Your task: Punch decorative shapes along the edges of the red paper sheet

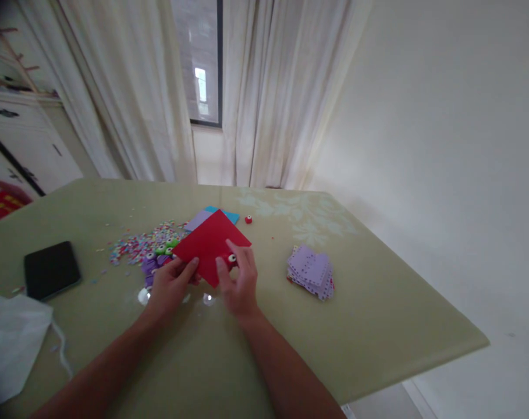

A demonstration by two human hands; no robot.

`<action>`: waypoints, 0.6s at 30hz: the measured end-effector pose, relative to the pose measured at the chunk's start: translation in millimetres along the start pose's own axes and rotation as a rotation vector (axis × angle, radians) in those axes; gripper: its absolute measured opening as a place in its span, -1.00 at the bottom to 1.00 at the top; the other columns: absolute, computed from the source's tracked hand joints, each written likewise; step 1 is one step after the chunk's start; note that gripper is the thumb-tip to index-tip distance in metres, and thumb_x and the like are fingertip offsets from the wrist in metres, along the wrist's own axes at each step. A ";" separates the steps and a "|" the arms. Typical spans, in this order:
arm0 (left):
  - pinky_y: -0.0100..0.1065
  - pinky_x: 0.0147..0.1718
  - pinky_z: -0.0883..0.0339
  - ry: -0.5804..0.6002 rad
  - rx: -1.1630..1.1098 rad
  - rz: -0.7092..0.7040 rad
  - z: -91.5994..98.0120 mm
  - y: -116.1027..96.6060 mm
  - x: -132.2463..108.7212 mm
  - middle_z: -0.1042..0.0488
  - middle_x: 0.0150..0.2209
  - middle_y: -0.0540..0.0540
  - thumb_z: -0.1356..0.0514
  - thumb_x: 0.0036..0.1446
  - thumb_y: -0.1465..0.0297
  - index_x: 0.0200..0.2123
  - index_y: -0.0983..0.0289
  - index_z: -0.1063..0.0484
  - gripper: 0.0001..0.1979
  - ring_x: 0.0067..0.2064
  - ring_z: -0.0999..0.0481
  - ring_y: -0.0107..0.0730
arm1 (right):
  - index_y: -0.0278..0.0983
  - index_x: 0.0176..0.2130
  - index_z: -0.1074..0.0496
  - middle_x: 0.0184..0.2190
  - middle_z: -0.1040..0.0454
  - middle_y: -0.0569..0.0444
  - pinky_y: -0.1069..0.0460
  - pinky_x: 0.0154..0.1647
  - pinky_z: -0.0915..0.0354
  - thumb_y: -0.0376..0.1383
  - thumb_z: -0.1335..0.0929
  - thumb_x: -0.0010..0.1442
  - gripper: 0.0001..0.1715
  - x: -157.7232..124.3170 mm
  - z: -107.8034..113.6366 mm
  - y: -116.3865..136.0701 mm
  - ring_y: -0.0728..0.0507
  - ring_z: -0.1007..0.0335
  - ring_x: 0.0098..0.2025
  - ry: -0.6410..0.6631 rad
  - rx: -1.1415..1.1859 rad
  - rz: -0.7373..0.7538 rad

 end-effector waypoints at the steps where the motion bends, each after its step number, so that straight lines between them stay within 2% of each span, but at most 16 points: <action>1: -0.33 -0.52 -0.45 0.009 0.011 -0.002 -1.7 -0.2 -1.1 -0.57 -0.56 0.06 -0.45 -0.03 -0.11 -0.31 0.29 -0.60 -0.45 -0.54 -0.53 -0.27 | -0.21 0.16 -0.60 -0.09 -0.56 -0.07 -0.06 -0.11 -0.46 -0.14 -0.44 0.37 -0.57 4.4 7.7 -13.1 -0.17 -0.50 -0.14 -0.073 0.029 -0.103; 3: -0.33 -0.52 -0.45 0.015 0.037 -0.013 -2.7 -1.7 -3.0 -0.58 -0.55 0.06 -0.42 0.02 -0.07 -0.28 0.30 -0.61 -0.48 -0.53 -0.54 -0.26 | -0.25 -0.07 -0.66 -0.27 -0.57 0.00 -0.01 -0.29 -0.38 -0.06 -0.48 0.29 -0.64 10.8 16.8 -38.6 -0.12 -0.43 -0.32 -0.125 0.097 -0.311; 5: -0.33 -0.50 -0.45 -0.012 0.065 -0.037 0.4 -5.0 -4.3 -0.59 -0.53 0.06 -0.40 0.06 -0.03 -0.24 0.30 -0.62 -0.52 -0.51 -0.57 -0.25 | -0.26 -0.38 -0.61 -0.54 -0.41 0.14 0.03 -0.46 -0.18 -0.04 -0.52 0.18 -0.67 14.1 7.0 -53.8 -0.05 -0.24 -0.50 0.061 0.155 -0.467; 6: -0.34 -0.50 -0.45 -0.035 0.078 -0.052 3.0 -7.2 -4.8 -0.59 -0.53 0.06 -0.38 0.08 -0.01 -0.23 0.30 -0.62 -0.54 -0.51 -0.57 -0.25 | -0.26 -0.45 -0.59 -0.60 -0.35 0.17 0.04 -0.50 -0.10 -0.04 -0.54 0.14 -0.65 13.0 -1.7 -56.1 -0.03 -0.18 -0.54 0.192 0.200 -0.519; 7: -0.34 -0.49 -0.44 -0.062 0.090 -0.066 6.0 -9.3 -5.1 -0.60 -0.52 0.05 -0.37 0.09 0.01 -0.22 0.30 -0.62 -0.56 -0.50 -0.58 -0.25 | -0.27 -0.46 -0.60 -0.63 -0.31 0.19 0.04 -0.51 -0.05 -0.05 -0.55 0.12 -0.65 11.0 -8.7 -55.4 -0.02 -0.14 -0.56 0.290 0.257 -0.554; 8: -0.34 -0.50 -0.44 -0.086 0.098 -0.075 8.7 -10.9 -5.1 -0.60 -0.52 0.05 -0.37 0.09 0.03 -0.22 0.29 -0.63 -0.57 -0.50 -0.58 -0.25 | -0.28 -0.42 -0.63 -0.62 -0.31 0.19 0.04 -0.51 -0.03 -0.05 -0.56 0.10 -0.66 9.9 -12.4 -53.1 -0.01 -0.14 -0.55 0.332 0.323 -0.572; 9: -0.34 -0.50 -0.44 -0.104 0.103 -0.079 10.8 -11.8 -5.0 -0.60 -0.52 0.06 -0.36 0.10 0.03 -0.22 0.29 -0.63 -0.58 -0.51 -0.58 -0.25 | -0.28 -0.34 -0.68 -0.59 -0.34 0.18 0.05 -0.50 -0.04 -0.04 -0.56 0.11 -0.66 10.3 -12.6 -50.9 -0.01 -0.15 -0.54 0.315 0.391 -0.581; 12: -0.34 -0.49 -0.45 -0.116 0.098 -0.073 12.5 -11.5 -3.5 -0.60 -0.53 0.06 -0.35 0.09 0.03 -0.25 0.28 -0.62 -0.59 -0.52 -0.57 -0.26 | -0.27 -0.18 -0.70 -0.48 -0.41 0.14 0.05 -0.48 -0.07 0.01 -0.53 0.13 -0.57 14.0 -1.0 -55.9 0.00 -0.18 -0.50 0.083 0.497 -0.591; 16: -0.35 -0.52 -0.44 -0.115 0.119 -0.084 12.8 -12.9 -2.9 -0.58 -0.56 0.04 -0.33 0.12 0.02 -0.27 0.26 -0.59 -0.60 -0.55 -0.56 -0.27 | -0.28 -0.32 -0.61 -0.51 -0.35 0.17 0.04 -0.53 0.04 0.09 -0.49 0.11 -0.53 10.6 6.1 -81.5 0.00 -0.07 -0.54 -0.061 0.317 -0.615; 18: -0.36 -0.55 -0.42 -0.131 0.146 -0.101 15.1 -15.8 -3.6 -0.57 -0.57 0.03 -0.32 0.16 0.02 -0.26 0.25 -0.57 -0.61 -0.57 -0.56 -0.27 | -0.27 -0.33 -0.59 -0.52 -0.35 0.18 0.03 -0.51 -0.01 0.10 -0.47 0.15 -0.52 9.2 4.6 -87.5 -0.03 -0.10 -0.52 -0.049 0.184 -0.555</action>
Point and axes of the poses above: each hand's wrist, its own x-axis towards the middle knuckle, its own z-axis out of the back of the hand, y = z × x, the point moved 8 cm from there along x, towards the middle knuckle
